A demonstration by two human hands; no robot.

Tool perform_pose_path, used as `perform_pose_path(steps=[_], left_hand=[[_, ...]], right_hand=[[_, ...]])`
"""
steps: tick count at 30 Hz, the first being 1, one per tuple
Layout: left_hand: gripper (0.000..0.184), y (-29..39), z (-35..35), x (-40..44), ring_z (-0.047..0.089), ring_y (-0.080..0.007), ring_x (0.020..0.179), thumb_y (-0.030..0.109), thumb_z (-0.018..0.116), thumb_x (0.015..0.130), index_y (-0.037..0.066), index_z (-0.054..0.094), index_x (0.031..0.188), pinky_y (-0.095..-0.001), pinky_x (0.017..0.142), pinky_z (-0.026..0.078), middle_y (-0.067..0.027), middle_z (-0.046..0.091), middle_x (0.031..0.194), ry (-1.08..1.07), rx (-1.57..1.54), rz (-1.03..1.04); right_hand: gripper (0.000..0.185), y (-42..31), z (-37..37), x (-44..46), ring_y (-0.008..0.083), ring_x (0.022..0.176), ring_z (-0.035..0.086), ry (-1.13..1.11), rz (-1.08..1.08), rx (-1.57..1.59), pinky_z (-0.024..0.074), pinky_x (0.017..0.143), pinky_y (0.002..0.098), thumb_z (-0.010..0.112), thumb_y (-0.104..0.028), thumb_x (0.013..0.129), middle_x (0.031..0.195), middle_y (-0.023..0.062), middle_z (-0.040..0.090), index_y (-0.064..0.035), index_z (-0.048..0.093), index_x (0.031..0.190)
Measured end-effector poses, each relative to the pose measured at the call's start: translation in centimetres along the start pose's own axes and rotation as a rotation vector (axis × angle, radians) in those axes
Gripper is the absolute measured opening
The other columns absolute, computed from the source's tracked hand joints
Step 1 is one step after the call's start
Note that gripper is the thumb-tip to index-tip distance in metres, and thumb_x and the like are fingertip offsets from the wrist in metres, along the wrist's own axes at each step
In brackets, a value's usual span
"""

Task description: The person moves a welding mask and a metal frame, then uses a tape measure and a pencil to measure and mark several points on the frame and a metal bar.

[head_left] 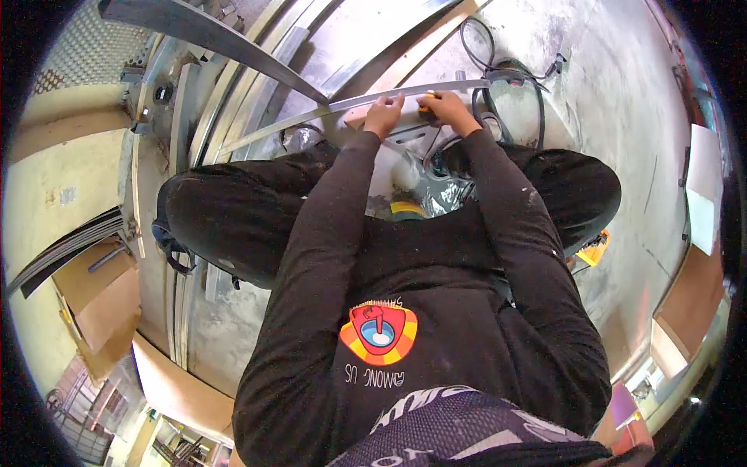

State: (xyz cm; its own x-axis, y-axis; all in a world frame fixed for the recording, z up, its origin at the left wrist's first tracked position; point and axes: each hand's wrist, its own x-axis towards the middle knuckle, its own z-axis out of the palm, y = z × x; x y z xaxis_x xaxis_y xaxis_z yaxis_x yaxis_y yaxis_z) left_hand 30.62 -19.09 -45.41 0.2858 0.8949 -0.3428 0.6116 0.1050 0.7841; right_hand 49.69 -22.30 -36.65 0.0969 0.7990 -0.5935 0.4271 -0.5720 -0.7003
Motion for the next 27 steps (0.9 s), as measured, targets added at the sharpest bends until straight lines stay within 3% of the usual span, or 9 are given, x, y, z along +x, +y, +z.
perform_pose_path(steps=[2, 4, 6, 7, 10, 16, 23, 26, 27], left_hand=[[0.067, 2.2, -0.2, -1.0, 0.057, -0.0357, 0.110, 0.058, 0.048, 0.091, -0.003, 0.060, 0.115, -0.0384, 0.095, 0.043, -0.0247, 0.061, 0.117, -0.062, -0.410, -0.295], [0.063, 2.3, 0.3, -0.4, 0.055, -0.0288, 0.106, 0.056, 0.043, 0.094, -0.002, 0.060, 0.113, -0.0355, 0.091, 0.041, -0.0188, 0.060, 0.112, -0.148, -0.676, -0.167], [0.058, 6.1, -1.6, -1.5, 0.054, -0.0196, 0.091, 0.056, 0.039, 0.097, 0.003, 0.061, 0.107, -0.0318, 0.079, 0.043, -0.0096, 0.060, 0.097, -0.128, -0.728, -0.074], [0.056, 7.7, -2.4, -2.3, 0.054, -0.0151, 0.084, 0.055, 0.037, 0.098, 0.005, 0.062, 0.104, -0.0299, 0.073, 0.043, -0.0051, 0.059, 0.090, -0.113, -0.727, -0.015], [0.052, 11.3, -3.8, -2.7, 0.047, -0.0092, 0.061, 0.051, 0.039, 0.099, 0.005, 0.061, 0.091, -0.0275, 0.052, 0.038, 0.0013, 0.052, 0.069, -0.081, -0.790, -0.043], [0.035, 17.0, -3.6, -0.9, 0.060, -0.0379, 0.089, 0.030, 0.044, 0.099, -0.002, 0.059, 0.097, -0.0453, 0.077, 0.046, -0.0236, 0.063, 0.091, 0.217, -0.346, 0.372], [0.034, 23.7, -8.3, -0.1, 0.058, -0.0383, 0.092, 0.032, 0.048, 0.096, 0.000, 0.060, 0.098, -0.0447, 0.081, 0.045, -0.0226, 0.062, 0.090, 0.056, -0.128, 0.368], [0.031, 19.6, -7.0, 3.2, 0.059, -0.0383, 0.089, 0.031, 0.051, 0.094, 0.002, 0.061, 0.098, -0.0450, 0.078, 0.046, -0.0223, 0.063, 0.089, 0.025, -0.046, 0.471], [0.032, 20.2, -7.3, 3.5, 0.060, -0.0383, 0.088, 0.031, 0.050, 0.095, 0.002, 0.061, 0.099, -0.0448, 0.077, 0.047, -0.0219, 0.063, 0.088, -0.025, -0.113, 0.365]], right_hand=[[0.042, -1.6, 1.5, 0.0, 0.0151, 0.075, 0.062, -0.020, 0.010, 0.237, 0.0523, 0.063, 0.0317, 0.066, -0.038, 0.084, 0.085, 0.0081, 0.066, 0.0021, 0.067, 0.097], [0.036, 0.1, 3.4, 3.2, 0.0209, 0.079, 0.064, -0.006, -0.081, 0.219, 0.0517, 0.067, 0.0366, 0.059, -0.034, 0.091, 0.089, 0.0144, 0.067, 0.0007, 0.067, 0.094], [0.038, 0.0, 3.9, 3.8, 0.0402, 0.084, 0.064, 0.199, -0.484, -0.404, 0.0503, 0.072, 0.0444, 0.051, -0.033, 0.092, 0.094, 0.0243, 0.066, 0.0020, 0.067, 0.090], [0.040, -4.5, 3.1, -0.1, 0.0405, 0.082, 0.065, 0.273, -0.222, -0.115, 0.0508, 0.073, 0.0443, 0.053, -0.034, 0.088, 0.087, 0.0207, 0.069, 0.0029, 0.067, 0.087], [0.034, -8.1, 0.2, -1.6, 0.0348, 0.077, 0.067, 0.328, -0.292, -0.351, 0.0522, 0.072, 0.0413, 0.058, -0.032, 0.084, 0.079, 0.0177, 0.069, -0.0004, 0.071, 0.084], [0.030, -12.6, -8.4, -3.8, 0.0373, 0.077, 0.066, 0.357, -0.421, -0.433, 0.0528, 0.073, 0.0424, 0.064, -0.030, 0.075, 0.079, 0.0209, 0.067, -0.0017, 0.072, 0.080], [0.043, -19.8, -18.6, -7.3, 0.0367, 0.075, 0.066, 0.468, -0.437, -0.454, 0.0509, 0.071, 0.0438, 0.062, -0.039, 0.086, 0.078, 0.0245, 0.066, 0.0040, 0.068, 0.084], [0.038, -23.8, -23.7, -10.1, 0.0098, 0.056, 0.051, 0.619, -0.458, -0.257, 0.0418, 0.053, 0.0262, 0.064, -0.032, 0.089, 0.061, 0.0096, 0.057, 0.0059, 0.067, 0.085], [0.042, -23.6, -24.8, -9.8, 0.0213, 0.063, 0.058, 0.632, -0.492, -0.279, 0.0458, 0.060, 0.0324, 0.062, -0.036, 0.089, 0.067, 0.0146, 0.061, 0.0055, 0.068, 0.085]])
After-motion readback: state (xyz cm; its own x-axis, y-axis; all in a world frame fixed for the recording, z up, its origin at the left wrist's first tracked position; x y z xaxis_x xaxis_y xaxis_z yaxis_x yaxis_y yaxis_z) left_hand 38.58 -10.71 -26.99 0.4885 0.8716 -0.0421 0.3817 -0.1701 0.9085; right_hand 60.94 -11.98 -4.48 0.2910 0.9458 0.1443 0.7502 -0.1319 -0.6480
